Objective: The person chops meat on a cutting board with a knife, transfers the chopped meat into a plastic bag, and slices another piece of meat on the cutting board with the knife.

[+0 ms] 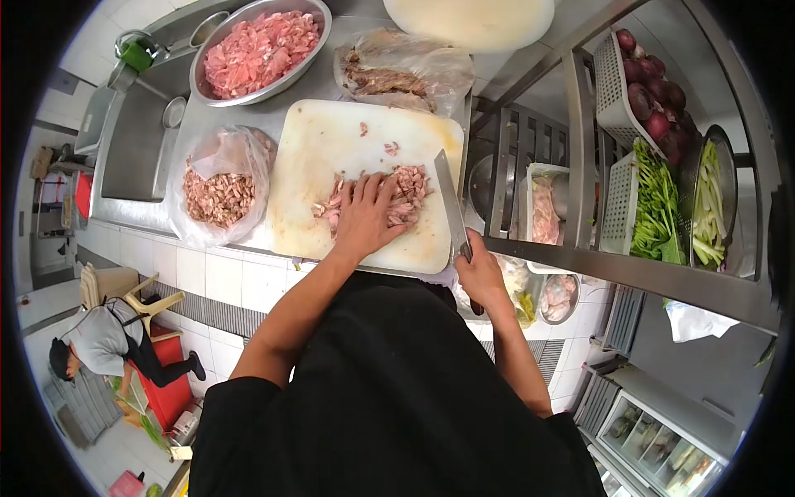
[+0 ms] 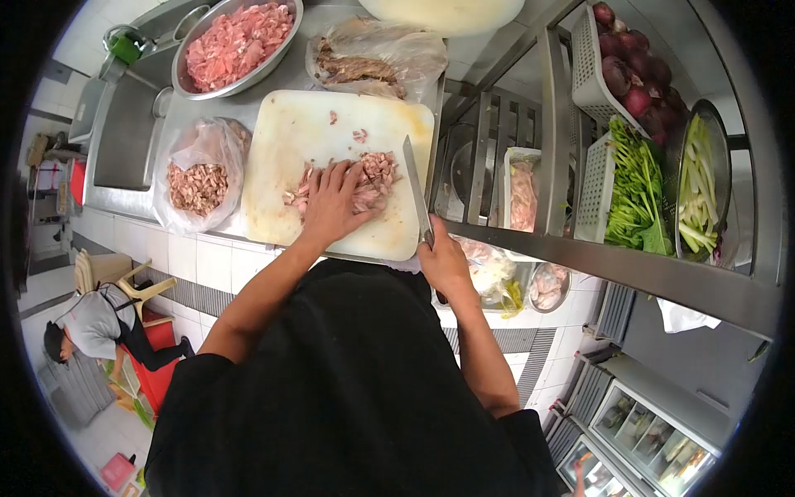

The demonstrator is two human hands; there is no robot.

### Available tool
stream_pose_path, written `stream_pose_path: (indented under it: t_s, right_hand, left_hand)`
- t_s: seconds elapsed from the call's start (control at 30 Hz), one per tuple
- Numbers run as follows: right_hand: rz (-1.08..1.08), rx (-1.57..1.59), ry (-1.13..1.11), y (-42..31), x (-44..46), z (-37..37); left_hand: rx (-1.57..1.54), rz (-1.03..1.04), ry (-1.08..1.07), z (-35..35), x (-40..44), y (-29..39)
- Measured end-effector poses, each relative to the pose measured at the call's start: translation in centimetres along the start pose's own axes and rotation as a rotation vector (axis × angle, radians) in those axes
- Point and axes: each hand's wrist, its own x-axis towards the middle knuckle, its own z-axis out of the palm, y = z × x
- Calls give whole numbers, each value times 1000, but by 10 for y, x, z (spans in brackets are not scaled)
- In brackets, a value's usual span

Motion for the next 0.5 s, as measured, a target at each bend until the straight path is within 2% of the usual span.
stream_pose_path:
  t_s: [0.13,0.2,0.43,0.5]
  right_hand:
    - [-26,-88,-22,-26,-9,-15]
    - [-109,-107,14,-25,-10,-15]
    - [-18,-49,-4,-21,-8,-16]
    - [-55,-22,20,-12,-6,-11]
  left_hand:
    - [4,-1,11,3,0,1]
    - [4,-12,-3,5,-1,0]
    - [3,11,-15,5,1,-2]
    - [-116,-30,36,11,6,-13]
